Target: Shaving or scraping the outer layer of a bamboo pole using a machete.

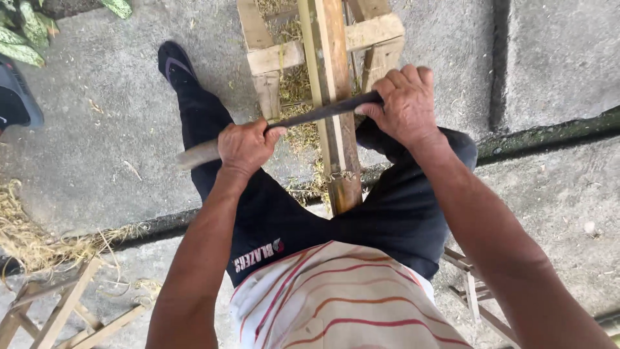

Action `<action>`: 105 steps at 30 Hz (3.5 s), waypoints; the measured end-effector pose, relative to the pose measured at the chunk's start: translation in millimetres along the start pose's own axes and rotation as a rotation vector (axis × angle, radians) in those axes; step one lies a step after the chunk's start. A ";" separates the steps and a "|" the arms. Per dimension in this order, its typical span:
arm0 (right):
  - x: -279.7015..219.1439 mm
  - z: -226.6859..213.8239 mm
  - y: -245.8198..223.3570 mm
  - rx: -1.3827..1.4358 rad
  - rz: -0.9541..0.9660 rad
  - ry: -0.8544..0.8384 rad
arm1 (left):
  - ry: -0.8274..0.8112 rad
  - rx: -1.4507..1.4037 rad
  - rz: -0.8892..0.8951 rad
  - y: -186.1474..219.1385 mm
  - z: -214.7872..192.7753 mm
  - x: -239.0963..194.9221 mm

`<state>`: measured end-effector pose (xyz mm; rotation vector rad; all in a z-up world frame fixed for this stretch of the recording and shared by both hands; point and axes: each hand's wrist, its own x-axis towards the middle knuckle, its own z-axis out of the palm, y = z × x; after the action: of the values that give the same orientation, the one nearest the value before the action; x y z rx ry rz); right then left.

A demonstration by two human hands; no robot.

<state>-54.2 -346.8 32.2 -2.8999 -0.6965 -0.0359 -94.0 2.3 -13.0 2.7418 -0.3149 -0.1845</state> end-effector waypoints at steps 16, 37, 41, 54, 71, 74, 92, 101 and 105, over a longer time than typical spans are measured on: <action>-18.5 2.0 -8.5 0.101 -0.004 0.009 | -0.179 0.050 -0.111 22.7 -15.7 -24.8; -65.8 27.9 6.7 0.244 0.061 -0.121 | -0.431 0.049 -0.106 56.1 -39.4 -42.6; -53.4 19.9 -1.5 0.064 0.073 -0.082 | -0.370 0.110 -0.142 61.0 -49.8 -34.7; -88.1 17.4 -11.8 0.152 0.064 -0.190 | -0.485 0.103 -0.158 52.7 -30.8 -54.1; -41.7 -8.3 -17.1 -0.076 0.001 -0.144 | -0.377 0.013 -0.189 50.1 -34.9 -44.1; -80.0 2.1 -29.1 0.107 0.143 -0.537 | -0.748 -0.012 -0.233 49.3 -38.8 -51.8; -32.2 -13.0 -11.6 0.051 -0.004 -0.130 | -0.509 0.035 -0.279 46.3 -35.4 -32.0; -47.5 6.3 -13.5 0.264 0.100 -0.406 | -0.708 0.011 -0.243 43.0 -40.7 -39.5; 2.2 9.1 8.1 0.223 0.068 -0.336 | -0.665 0.009 -0.252 30.7 -51.7 6.6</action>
<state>-48.7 -351.5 22.2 -2.7345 -0.6043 0.5131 -84.8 -9.1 45.6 2.6388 -0.1339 -1.1668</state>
